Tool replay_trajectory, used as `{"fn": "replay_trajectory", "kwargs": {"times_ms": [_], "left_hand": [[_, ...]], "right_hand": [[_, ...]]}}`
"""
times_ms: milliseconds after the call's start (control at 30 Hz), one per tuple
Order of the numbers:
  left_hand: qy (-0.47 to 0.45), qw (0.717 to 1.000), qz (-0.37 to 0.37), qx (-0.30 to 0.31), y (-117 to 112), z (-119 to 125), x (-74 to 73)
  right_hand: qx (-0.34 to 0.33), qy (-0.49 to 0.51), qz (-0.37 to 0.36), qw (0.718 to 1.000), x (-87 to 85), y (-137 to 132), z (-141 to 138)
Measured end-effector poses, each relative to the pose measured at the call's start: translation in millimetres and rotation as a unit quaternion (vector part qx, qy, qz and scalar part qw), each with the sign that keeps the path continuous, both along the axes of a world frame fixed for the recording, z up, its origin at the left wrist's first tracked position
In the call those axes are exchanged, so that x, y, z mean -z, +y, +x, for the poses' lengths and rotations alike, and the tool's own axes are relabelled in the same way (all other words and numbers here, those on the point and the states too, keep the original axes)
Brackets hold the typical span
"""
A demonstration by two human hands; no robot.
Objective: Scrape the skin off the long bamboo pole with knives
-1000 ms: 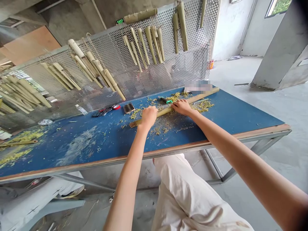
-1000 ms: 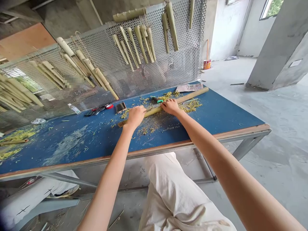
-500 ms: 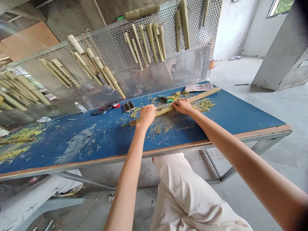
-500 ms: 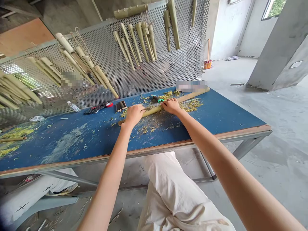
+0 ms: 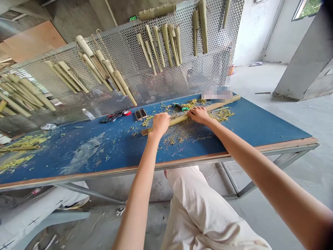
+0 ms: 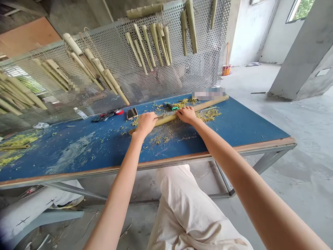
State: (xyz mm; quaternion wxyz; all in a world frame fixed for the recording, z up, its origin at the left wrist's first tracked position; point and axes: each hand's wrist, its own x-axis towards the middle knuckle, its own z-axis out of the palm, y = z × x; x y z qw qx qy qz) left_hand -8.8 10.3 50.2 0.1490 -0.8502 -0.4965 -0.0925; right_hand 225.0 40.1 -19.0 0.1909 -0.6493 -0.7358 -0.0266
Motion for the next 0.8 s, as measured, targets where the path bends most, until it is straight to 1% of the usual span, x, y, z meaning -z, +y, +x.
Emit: {"fn": "replay_trajectory", "kwargs": {"times_ms": [167, 400, 567, 633, 800], "left_hand": [[-0.013, 1.000, -0.004, -0.008, 3.5, -10.5, -0.6], [-0.021, 1.000, -0.013, 0.012, 4.2, 1.3, 4.0], [-0.017, 1.000, -0.011, -0.007, 7.4, -16.7, -0.8], [-0.014, 1.000, -0.012, -0.011, 7.2, -19.9, -1.1], [-0.018, 1.000, -0.007, 0.010, 3.1, -5.5, 2.8]], "right_hand": [[0.001, -0.009, 0.008, 1.000, 0.5, -0.3, -0.8], [0.007, -0.009, 0.004, 1.000, 0.3, -0.9, -2.1], [0.006, -0.015, -0.005, 1.000, -1.0, -3.0, -1.9], [0.004, -0.009, -0.005, 1.000, -0.2, -1.8, -1.5], [-0.001, 0.005, 0.004, 1.000, 2.9, 1.7, -0.4]]}}
